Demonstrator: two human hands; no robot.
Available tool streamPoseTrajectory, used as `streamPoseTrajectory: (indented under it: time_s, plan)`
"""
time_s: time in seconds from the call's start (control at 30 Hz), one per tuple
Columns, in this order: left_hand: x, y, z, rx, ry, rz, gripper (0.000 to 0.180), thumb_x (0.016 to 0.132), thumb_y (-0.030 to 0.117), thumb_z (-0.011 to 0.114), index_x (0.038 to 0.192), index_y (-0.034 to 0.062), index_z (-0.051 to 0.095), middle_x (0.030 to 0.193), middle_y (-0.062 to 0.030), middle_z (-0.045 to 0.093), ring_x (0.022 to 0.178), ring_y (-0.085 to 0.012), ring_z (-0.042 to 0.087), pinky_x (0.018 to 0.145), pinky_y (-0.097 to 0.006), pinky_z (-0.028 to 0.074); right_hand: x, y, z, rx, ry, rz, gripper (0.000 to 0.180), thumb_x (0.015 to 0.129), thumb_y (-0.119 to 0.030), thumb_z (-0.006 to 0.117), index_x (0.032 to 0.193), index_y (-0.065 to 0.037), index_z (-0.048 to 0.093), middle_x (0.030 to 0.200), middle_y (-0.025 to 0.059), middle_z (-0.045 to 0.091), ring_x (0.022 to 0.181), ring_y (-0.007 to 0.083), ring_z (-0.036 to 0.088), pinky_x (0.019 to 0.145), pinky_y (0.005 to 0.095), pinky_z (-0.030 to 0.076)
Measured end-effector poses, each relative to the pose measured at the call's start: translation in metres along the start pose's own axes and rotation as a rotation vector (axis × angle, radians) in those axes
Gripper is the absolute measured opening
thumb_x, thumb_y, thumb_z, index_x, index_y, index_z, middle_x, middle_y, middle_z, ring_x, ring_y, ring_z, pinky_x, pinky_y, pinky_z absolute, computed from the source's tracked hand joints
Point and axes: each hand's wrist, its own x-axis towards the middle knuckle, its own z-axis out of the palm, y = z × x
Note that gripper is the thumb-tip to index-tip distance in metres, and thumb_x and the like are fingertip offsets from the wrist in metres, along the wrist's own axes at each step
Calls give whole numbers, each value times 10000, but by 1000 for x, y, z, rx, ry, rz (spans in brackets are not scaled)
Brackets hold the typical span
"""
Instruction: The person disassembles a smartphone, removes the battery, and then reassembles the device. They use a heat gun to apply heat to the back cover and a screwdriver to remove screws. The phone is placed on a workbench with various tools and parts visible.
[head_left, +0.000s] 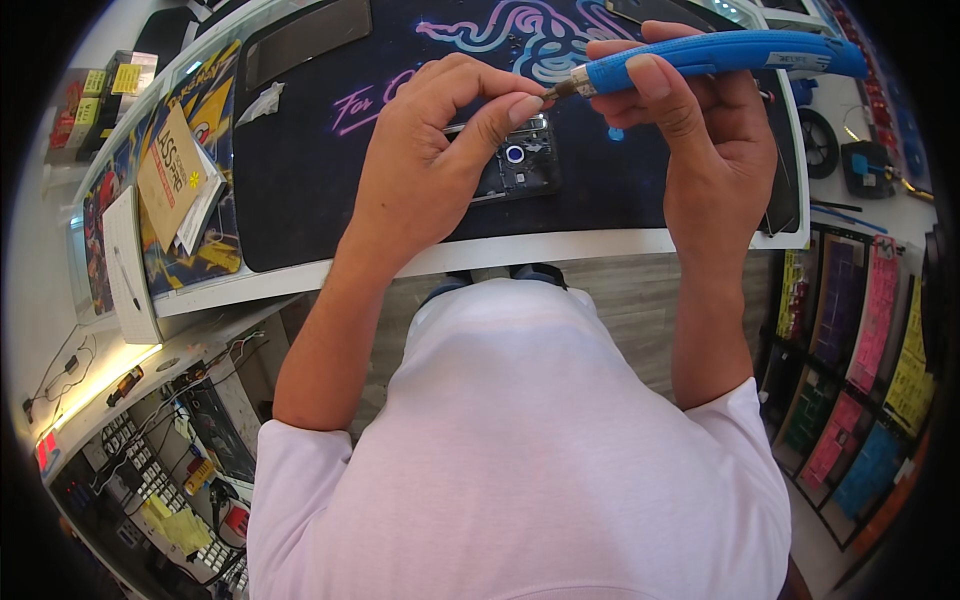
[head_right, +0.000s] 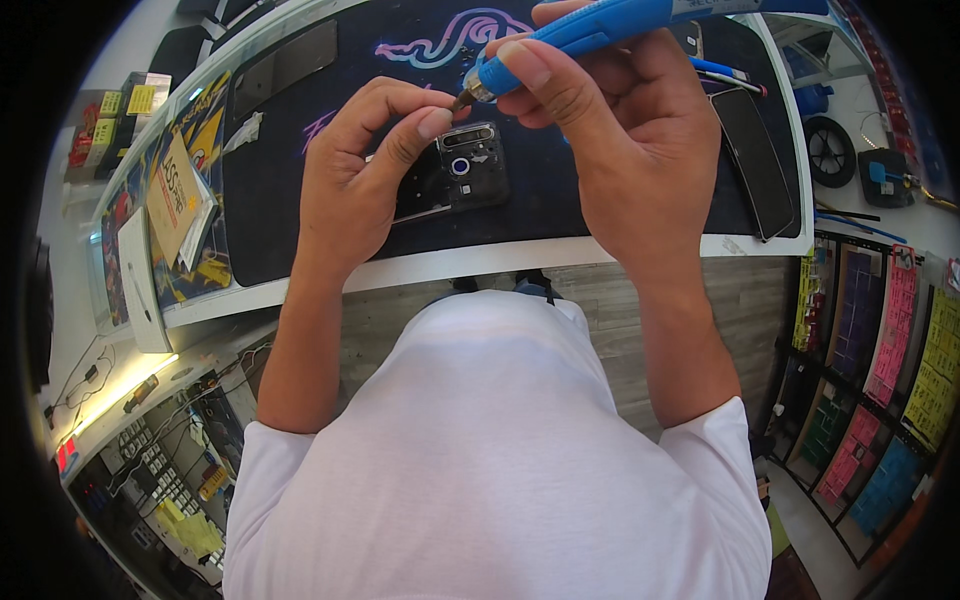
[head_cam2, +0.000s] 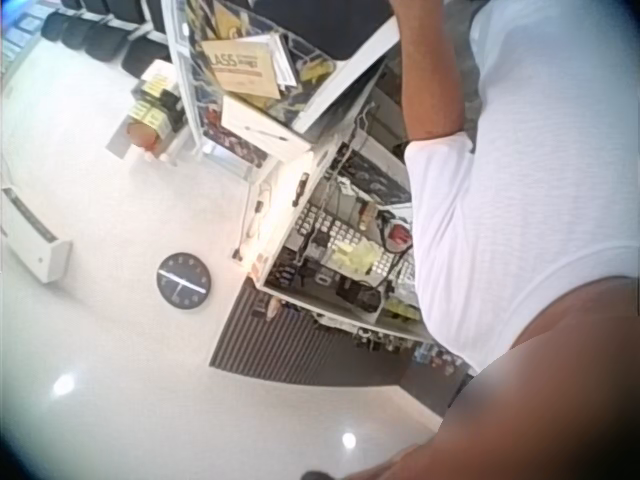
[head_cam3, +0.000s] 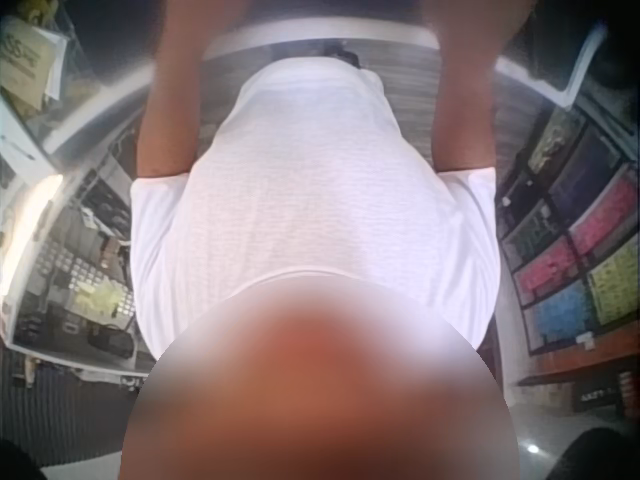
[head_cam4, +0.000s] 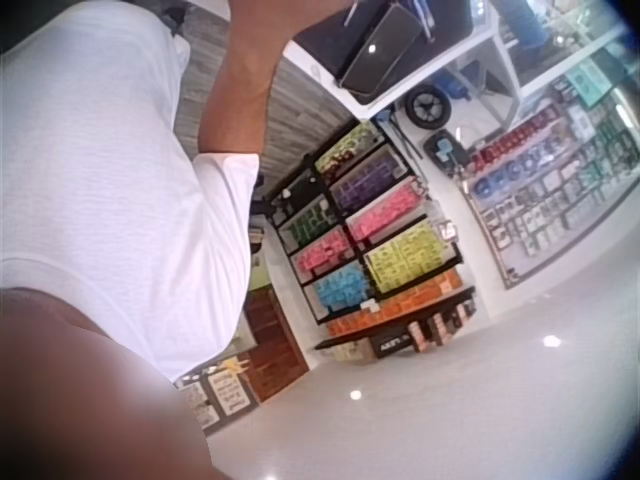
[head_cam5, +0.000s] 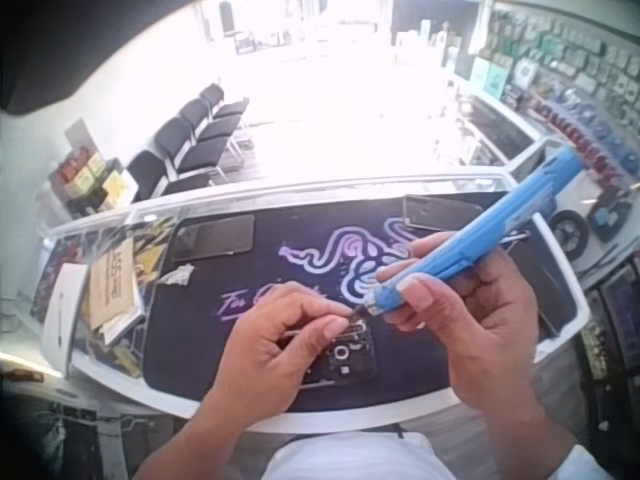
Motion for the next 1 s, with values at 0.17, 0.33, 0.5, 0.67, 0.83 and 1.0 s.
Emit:
streamPoseTrajectory:
  time_s: [0.17,0.33,0.5,0.67,0.83,1.0]
  plan:
    - [0,-2,1,-83,33,-30,214,1013,270,755,1082,74,811,982,-17,733,953,-160,634,900,-312,464,1,2,2,67,36,-13,379,1046,-221,728,1311,35,637,1152,239,783,910,217,798,784,294,643]
    - [0,-2,1,1,46,12,197,1006,263,755,1064,84,812,976,-16,730,960,-185,626,919,-347,452,0,2,3,56,25,-29,379,1048,-209,724,1320,39,632,1154,236,784,931,220,798,801,293,646]
    - [0,0,-5,236,0,106,149,1024,163,740,1091,35,775,1024,-32,743,1001,-132,672,927,-277,500,0,2,4,-10,-22,-80,358,1051,-192,718,1322,27,637,1147,223,790,941,215,797,810,279,642]
    - [2,1,-6,339,9,215,132,1007,155,747,1068,45,786,1002,-34,746,976,-166,665,896,-299,500,1,0,1,-9,-34,-79,349,1049,-189,720,1320,17,644,1148,221,791,935,209,795,804,271,637]
    - [2,3,-7,362,18,224,133,1004,179,749,1050,63,794,978,-20,745,964,-169,665,913,-314,472,2,1,0,-1,-37,-77,347,1048,-189,720,1318,16,646,1148,220,791,935,209,794,799,270,635]
    - [3,4,-7,387,24,256,142,1001,212,753,1043,85,802,966,-14,742,964,-177,663,954,-332,434,2,-3,7,11,-46,-78,352,1043,-165,725,1332,16,638,1146,215,793,933,202,792,818,268,629]
